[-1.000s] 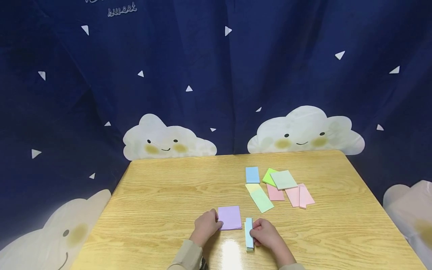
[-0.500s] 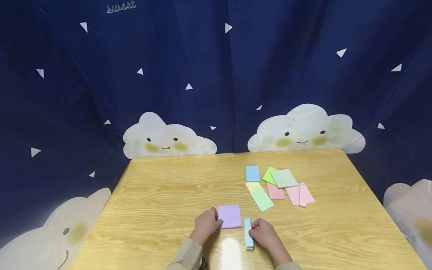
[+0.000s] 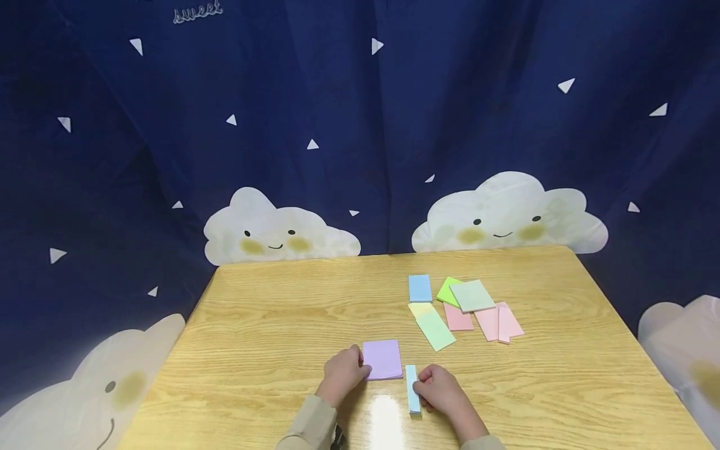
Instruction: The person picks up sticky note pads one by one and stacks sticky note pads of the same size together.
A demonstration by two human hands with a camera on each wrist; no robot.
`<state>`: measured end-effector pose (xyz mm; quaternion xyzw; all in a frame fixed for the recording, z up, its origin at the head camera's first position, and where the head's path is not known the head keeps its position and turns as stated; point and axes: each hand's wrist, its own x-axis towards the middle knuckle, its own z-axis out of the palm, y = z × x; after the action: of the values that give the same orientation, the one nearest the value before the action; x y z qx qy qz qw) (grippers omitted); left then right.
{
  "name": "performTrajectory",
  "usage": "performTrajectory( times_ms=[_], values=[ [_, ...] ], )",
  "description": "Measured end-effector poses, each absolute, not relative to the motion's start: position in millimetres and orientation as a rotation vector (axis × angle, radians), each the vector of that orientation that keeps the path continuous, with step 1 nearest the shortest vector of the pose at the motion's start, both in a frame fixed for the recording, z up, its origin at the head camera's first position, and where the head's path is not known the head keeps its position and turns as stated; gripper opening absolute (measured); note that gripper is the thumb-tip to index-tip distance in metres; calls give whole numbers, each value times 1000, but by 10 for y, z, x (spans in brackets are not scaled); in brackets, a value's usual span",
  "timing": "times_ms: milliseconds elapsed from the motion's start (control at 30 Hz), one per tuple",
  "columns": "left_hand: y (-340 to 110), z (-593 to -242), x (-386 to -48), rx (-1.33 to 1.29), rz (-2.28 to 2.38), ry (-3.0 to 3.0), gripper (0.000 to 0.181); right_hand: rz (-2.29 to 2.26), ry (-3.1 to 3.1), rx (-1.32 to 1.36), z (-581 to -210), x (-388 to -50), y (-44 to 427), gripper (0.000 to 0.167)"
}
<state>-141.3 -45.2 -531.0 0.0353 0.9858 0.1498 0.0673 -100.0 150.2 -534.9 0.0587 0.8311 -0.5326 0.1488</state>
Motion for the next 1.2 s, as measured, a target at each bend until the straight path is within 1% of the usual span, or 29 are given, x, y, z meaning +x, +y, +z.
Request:
performTrajectory(
  times_ms=[267, 467, 700, 1000, 1200],
  values=[
    [-461, -5329, -1431, 101, 453, 2971, 27, -1611, 2346, 272, -5216, -1194, 1765, 17],
    [-459, -5305, -1423, 104, 466, 2969, 27, -1668, 2325, 296, -5125, -1334, 1987, 25],
    [-459, -5316, -1438, 117, 482, 2967, 26, -1708, 2312, 287, -5067, -1405, 2169, 38],
    [-466, -5316, -1451, 99, 494, 2940, 25, -1656, 2406, 271, -5027, -1491, 2352, 42],
    [-471, -5322, -1438, 107, 514, 2939, 24, -1637, 2433, 270, -5010, -1520, 2414, 41]
  ],
)
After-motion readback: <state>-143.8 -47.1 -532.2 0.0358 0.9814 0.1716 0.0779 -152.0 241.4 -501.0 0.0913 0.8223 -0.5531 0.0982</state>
